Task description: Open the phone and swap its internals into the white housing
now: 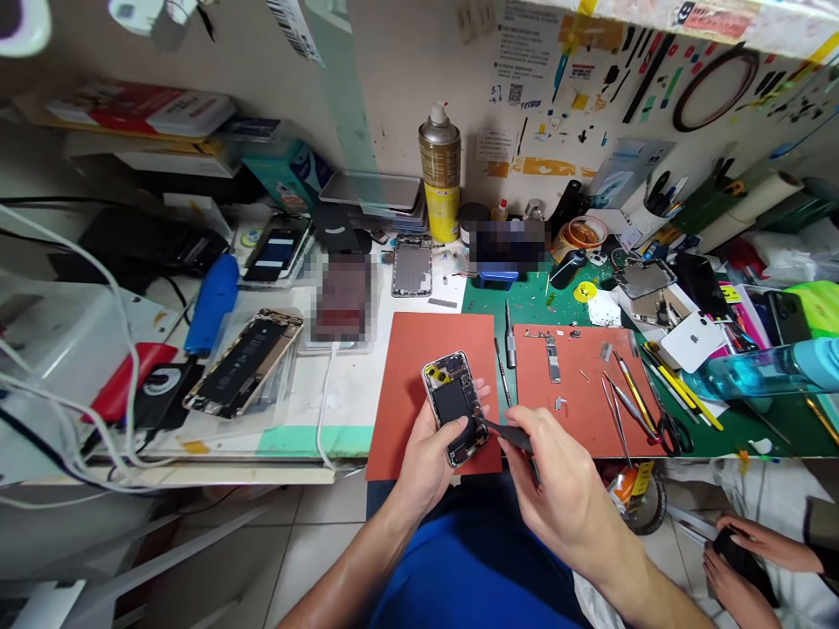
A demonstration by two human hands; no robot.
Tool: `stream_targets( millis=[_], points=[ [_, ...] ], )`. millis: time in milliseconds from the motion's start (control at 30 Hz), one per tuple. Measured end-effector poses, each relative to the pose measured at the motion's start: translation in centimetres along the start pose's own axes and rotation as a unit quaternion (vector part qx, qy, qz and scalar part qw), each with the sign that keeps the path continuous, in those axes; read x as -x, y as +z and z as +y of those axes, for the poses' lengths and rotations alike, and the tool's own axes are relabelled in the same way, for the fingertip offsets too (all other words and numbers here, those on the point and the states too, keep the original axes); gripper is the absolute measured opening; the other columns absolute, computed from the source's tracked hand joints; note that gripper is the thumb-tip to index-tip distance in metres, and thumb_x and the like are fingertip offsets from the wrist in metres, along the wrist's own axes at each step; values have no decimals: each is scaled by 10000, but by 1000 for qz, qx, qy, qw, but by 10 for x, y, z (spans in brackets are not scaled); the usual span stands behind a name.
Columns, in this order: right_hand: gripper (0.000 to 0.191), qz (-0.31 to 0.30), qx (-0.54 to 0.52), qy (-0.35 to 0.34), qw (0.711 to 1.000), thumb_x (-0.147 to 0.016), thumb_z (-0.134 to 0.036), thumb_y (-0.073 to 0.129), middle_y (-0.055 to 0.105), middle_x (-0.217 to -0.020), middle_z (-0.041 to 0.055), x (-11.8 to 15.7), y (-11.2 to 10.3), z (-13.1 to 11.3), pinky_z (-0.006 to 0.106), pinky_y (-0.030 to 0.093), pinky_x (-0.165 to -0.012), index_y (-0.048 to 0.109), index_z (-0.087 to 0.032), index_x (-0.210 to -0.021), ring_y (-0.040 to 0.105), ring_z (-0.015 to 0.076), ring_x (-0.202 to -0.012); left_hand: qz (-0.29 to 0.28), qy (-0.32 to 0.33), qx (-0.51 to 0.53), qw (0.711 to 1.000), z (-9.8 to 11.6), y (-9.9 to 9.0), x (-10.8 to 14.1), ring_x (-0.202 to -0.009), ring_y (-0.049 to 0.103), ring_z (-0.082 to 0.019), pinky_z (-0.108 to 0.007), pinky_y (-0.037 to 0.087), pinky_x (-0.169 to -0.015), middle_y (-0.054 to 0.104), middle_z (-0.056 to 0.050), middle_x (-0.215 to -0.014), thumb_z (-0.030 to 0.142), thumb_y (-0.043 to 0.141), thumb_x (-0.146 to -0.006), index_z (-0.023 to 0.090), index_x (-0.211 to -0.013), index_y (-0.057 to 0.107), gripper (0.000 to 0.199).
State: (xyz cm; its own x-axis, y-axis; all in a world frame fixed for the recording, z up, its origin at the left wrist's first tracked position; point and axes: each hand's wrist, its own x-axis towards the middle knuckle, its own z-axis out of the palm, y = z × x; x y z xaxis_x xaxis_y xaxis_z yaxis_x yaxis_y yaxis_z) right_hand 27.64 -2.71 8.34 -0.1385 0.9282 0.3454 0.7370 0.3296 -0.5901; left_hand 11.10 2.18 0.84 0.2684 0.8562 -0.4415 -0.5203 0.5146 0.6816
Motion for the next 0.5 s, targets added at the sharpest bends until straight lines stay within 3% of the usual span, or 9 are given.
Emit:
stream_targets(
  millis=[133, 267, 400, 500],
  points=[
    [215, 11, 26, 16, 999, -1102, -191, 595, 712, -983, 78, -2, 0, 2, 341, 613, -699, 568, -163, -1314, 728, 217, -816, -1, -7, 6, 1000, 0, -2, -1, -1420, 642, -408, -578, 486, -1219, 708, -170, -1489, 238, 833, -856, 200, -1373, 695, 536],
    [197, -24, 16, 1, 1000, -1108, -138, 526, 710, -1022, 91, -3, 0, 2, 346, 603, -753, 576, -165, -1298, 731, 222, -882, 6, -6, 11, 1000, 1, -2, -2, -1426, 638, -402, -566, 490, -1219, 700, -175, -1499, 229, 833, -849, 194, -1385, 685, 557],
    [141, -16, 48, 16, 999, -1117, -194, 546, 700, -940, 66, -5, -1, 1, 339, 561, -667, 591, -167, -1248, 709, 212, -769, 10, -12, 20, 1000, 1, -2, -2, -1426, 638, -405, -568, 483, -1228, 693, -179, -1507, 234, 849, -837, 191, -1384, 681, 573],
    [146, -39, 37, 10, 999, -1115, -161, 505, 696, -973, 79, -7, -3, -1, 338, 566, -696, 595, -168, -1230, 713, 217, -815, 16, -17, 19, 1000, 2, -1, -1, -1444, 622, -405, -568, 475, -1238, 696, -180, -1503, 241, 858, -830, 188, -1371, 688, 570]
  ],
)
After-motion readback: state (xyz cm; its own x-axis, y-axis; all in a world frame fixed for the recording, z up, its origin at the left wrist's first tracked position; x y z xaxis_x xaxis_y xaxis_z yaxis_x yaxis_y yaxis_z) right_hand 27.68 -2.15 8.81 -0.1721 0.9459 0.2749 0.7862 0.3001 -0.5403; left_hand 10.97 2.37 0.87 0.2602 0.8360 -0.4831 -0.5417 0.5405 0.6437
